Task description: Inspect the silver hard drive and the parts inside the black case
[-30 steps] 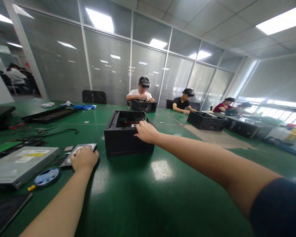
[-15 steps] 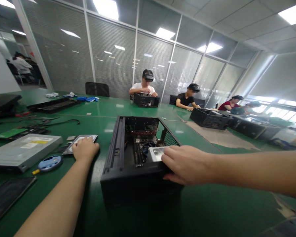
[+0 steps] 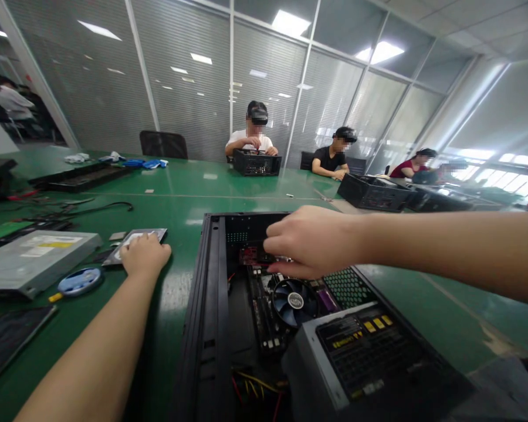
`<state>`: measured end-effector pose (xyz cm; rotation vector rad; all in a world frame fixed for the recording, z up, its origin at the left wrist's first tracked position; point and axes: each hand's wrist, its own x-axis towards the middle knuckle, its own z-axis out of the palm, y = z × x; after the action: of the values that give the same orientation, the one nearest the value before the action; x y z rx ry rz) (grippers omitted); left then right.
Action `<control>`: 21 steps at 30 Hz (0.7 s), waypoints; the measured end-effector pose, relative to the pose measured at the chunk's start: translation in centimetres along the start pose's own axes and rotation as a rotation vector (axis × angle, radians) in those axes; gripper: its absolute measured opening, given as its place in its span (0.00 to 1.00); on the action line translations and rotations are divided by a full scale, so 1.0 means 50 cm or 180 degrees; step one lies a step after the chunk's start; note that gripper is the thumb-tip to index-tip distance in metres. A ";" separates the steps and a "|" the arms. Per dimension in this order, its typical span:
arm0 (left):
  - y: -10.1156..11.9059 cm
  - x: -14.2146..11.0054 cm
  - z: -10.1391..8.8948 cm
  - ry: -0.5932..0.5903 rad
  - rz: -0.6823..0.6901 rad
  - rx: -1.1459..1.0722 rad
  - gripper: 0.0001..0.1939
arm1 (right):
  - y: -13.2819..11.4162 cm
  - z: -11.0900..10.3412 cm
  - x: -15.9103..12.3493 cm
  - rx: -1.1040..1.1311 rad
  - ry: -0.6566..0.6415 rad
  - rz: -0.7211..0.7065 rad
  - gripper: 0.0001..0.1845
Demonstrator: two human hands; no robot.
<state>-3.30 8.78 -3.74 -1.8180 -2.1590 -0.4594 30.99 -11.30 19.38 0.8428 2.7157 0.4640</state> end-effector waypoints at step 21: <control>0.001 0.000 0.006 -0.0127 0.0007 -0.0032 0.23 | 0.071 0.225 0.254 0.0021 -0.1920 0.0480 0.38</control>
<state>-3.26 8.94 -4.00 -1.8499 -2.1843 -0.4379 26.40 1.38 8.49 1.0005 2.1117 0.1845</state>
